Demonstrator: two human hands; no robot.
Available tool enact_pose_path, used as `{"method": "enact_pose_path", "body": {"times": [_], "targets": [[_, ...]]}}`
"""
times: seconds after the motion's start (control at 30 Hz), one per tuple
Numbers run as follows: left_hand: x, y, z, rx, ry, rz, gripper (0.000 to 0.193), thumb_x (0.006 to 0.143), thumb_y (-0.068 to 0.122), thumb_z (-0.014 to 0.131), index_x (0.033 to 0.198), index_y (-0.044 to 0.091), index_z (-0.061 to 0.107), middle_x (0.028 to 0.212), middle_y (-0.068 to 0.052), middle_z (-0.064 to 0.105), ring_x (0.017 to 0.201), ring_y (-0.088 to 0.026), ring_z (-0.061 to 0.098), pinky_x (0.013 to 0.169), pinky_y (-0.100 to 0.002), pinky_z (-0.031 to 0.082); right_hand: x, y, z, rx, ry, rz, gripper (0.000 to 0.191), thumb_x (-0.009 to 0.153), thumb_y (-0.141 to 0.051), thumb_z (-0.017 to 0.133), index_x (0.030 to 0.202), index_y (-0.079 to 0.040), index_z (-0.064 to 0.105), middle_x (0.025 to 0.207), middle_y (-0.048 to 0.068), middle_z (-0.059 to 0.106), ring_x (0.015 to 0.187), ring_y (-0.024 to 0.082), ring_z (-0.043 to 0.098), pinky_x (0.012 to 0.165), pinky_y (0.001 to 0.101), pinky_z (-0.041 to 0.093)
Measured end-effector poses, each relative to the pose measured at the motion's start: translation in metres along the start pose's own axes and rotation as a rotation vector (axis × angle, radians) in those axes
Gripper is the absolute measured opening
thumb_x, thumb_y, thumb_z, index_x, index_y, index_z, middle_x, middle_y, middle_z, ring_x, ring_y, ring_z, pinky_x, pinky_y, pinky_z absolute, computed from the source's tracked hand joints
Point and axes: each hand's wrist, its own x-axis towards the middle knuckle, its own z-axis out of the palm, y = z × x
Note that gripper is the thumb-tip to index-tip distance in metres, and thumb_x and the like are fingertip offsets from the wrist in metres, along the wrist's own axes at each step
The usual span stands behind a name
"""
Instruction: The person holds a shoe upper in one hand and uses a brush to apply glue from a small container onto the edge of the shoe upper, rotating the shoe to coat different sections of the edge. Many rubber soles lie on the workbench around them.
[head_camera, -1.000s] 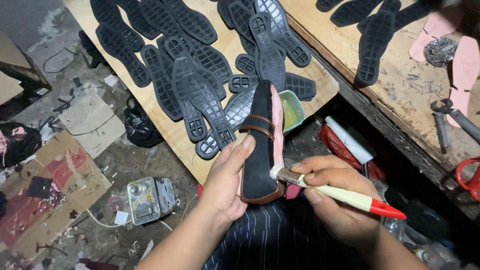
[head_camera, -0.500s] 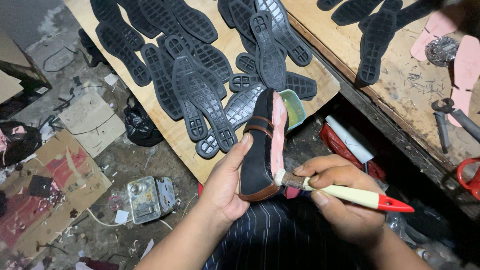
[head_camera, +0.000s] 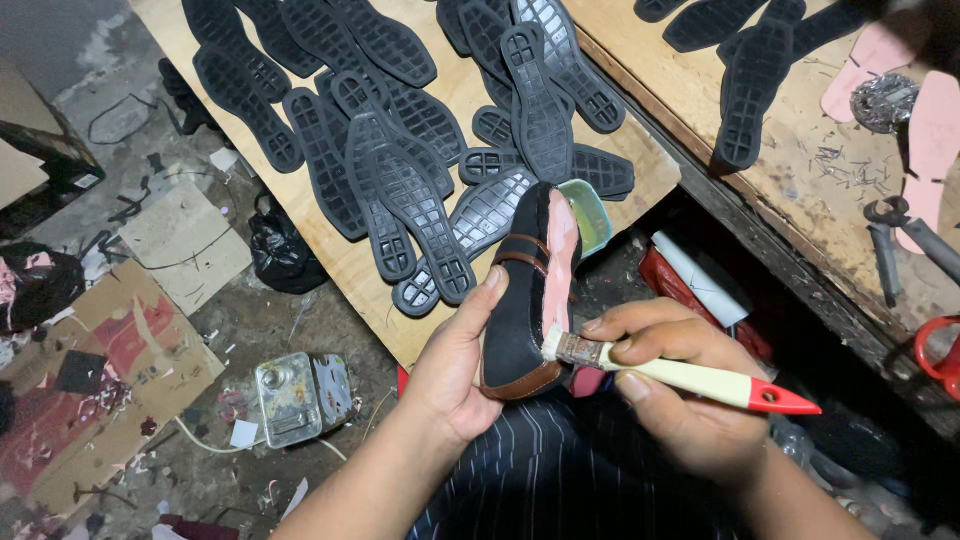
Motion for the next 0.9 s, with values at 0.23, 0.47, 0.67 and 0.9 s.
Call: {"method": "enact_pose_path", "body": {"times": [0.23, 0.47, 0.67, 0.9], "targets": [[0.001, 0.0, -0.002, -0.037, -0.009, -0.004, 0.047, 0.096, 0.042, 0.063, 0.128, 0.008, 0.064, 0.112, -0.007, 0.073, 0.1, -0.019, 0.071, 0.09, -0.038, 0.058, -0.003, 0.004, -0.001, 0.024, -0.006, 0.032, 0.02, 0.091, 0.003, 0.063, 0.11, -0.001, 0.063, 0.123, 0.021, 0.069, 0.113, 0.026, 0.069, 0.104, 0.0397, 0.055], [0.003, 0.001, -0.006, -0.037, -0.017, -0.008, 0.048, 0.096, 0.042, 0.062, 0.129, 0.007, 0.064, 0.114, -0.008, 0.073, 0.101, -0.019, 0.07, 0.091, -0.037, 0.057, -0.004, 0.006, -0.005, 0.046, -0.013, 0.044, 0.019, 0.091, 0.004, 0.062, 0.109, -0.002, 0.063, 0.123, 0.02, 0.069, 0.115, 0.027, 0.069, 0.105, 0.04, 0.055], [0.003, -0.001, -0.014, -0.049, -0.058, -0.023, 0.047, 0.098, 0.041, 0.061, 0.13, 0.007, 0.063, 0.113, -0.009, 0.072, 0.1, -0.02, 0.07, 0.09, -0.038, 0.057, 0.002, 0.003, -0.004, -0.006, -0.004, -0.031, 0.018, 0.09, 0.003, 0.065, 0.108, -0.002, 0.064, 0.123, 0.02, 0.069, 0.115, 0.028, 0.07, 0.104, 0.0403, 0.056], [-0.005, 0.001, -0.018, -0.05, -0.306, 0.051, 0.055, 0.103, 0.034, 0.058, 0.149, 0.004, 0.048, 0.133, -0.011, 0.064, 0.116, -0.019, 0.066, 0.101, -0.036, 0.054, 0.019, 0.001, -0.016, -0.368, 0.1, -0.165, 0.017, 0.091, -0.006, 0.071, 0.106, -0.001, 0.065, 0.12, 0.019, 0.069, 0.114, 0.025, 0.07, 0.1, 0.0359, 0.056]]}}
